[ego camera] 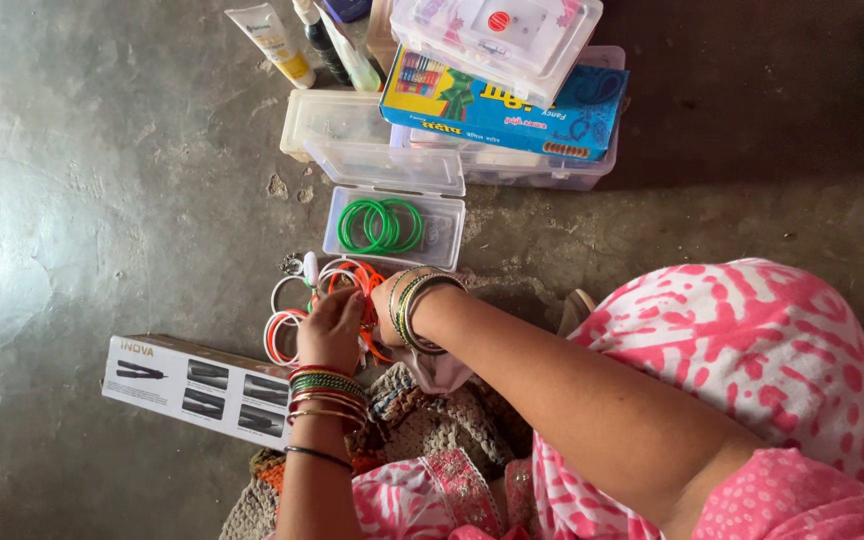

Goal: The person sits on the floor and wipes colorful bangles with a white cloth. They pick up bangles from a plastic container, wipe them individually, and place them back into the container. The person also wipes a small black object and a clear plastic box before continuing with the bangles.

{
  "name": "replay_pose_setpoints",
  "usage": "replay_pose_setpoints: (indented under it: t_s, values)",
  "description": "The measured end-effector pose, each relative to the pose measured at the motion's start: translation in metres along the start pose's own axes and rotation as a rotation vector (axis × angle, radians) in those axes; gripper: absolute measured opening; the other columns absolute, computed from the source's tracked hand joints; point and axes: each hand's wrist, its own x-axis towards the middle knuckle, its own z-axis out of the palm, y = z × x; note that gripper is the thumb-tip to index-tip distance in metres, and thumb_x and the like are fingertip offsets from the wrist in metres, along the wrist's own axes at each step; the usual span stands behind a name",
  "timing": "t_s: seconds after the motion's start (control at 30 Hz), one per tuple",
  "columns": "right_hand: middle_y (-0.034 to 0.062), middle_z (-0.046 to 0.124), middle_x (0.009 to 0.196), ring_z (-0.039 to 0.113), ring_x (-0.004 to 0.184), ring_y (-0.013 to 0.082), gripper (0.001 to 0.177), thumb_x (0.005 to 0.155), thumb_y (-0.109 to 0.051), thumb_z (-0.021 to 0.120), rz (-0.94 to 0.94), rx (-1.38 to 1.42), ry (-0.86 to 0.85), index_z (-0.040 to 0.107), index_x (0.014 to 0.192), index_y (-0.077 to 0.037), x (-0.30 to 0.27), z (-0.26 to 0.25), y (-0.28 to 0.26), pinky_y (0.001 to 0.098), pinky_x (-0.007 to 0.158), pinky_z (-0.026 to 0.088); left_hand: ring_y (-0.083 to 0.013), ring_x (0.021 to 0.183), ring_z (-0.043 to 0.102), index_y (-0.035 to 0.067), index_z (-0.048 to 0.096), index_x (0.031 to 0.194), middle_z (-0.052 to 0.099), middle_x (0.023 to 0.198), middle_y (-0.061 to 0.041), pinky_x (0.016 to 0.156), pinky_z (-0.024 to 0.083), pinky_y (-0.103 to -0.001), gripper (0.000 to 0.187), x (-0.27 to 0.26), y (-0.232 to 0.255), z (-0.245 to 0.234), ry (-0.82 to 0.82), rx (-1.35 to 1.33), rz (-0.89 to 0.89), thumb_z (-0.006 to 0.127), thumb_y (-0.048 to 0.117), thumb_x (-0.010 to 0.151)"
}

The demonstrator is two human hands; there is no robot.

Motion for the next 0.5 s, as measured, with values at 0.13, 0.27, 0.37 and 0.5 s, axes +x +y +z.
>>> replay_pose_setpoints:
  t_s: [0.13, 0.27, 0.37, 0.5]
  values:
    - [0.0220, 0.071, 0.121, 0.070, 0.113, 0.0331, 0.050, 0.086, -0.033, 0.071, -0.011, -0.022, 0.054, 0.064, 0.126, -0.005, 0.007, 0.008, 0.001, 0.0455, 0.095, 0.057, -0.0106, 0.076, 0.070, 0.000, 0.079, 0.105, 0.078, 0.082, -0.009, 0.071, 0.054, -0.027, 0.032, -0.002, 0.013, 0.001, -0.018, 0.179, -0.067, 0.066, 0.029, 0.101]
    - [0.0213, 0.071, 0.120, 0.069, 0.114, 0.0336, 0.051, 0.086, -0.035, 0.070, -0.059, 0.017, 0.092, 0.063, 0.126, -0.005, 0.003, 0.004, -0.003, 0.0459, 0.095, 0.056, -0.0073, 0.077, 0.070, 0.001, 0.077, 0.108, 0.079, 0.085, -0.005, 0.072, 0.055, -0.025, 0.028, -0.012, 0.027, -0.008, 0.039, 0.060, -0.001, 0.071, 0.025, 0.095]
    - [0.0208, 0.073, 0.118, 0.071, 0.112, 0.0329, 0.043, 0.087, -0.033, 0.068, -0.028, -0.017, 0.056, 0.071, 0.119, -0.005, -0.010, -0.004, -0.010, 0.0453, 0.095, 0.057, -0.0062, 0.078, 0.068, 0.001, 0.077, 0.109, 0.079, 0.088, -0.004, 0.071, 0.055, -0.024, 0.028, -0.027, 0.041, -0.010, 0.112, 0.029, -0.029, 0.075, 0.023, 0.091]
    - [0.0227, 0.071, 0.119, 0.072, 0.110, 0.0337, 0.043, 0.089, -0.036, 0.068, 0.084, -0.031, 0.011, 0.074, 0.117, -0.004, -0.033, -0.023, -0.009, 0.0454, 0.094, 0.058, -0.0068, 0.075, 0.066, 0.001, 0.078, 0.110, 0.079, 0.086, -0.005, 0.069, 0.053, -0.024, 0.028, -0.058, 0.056, -0.013, 0.175, 0.081, -0.097, 0.075, 0.022, 0.092]
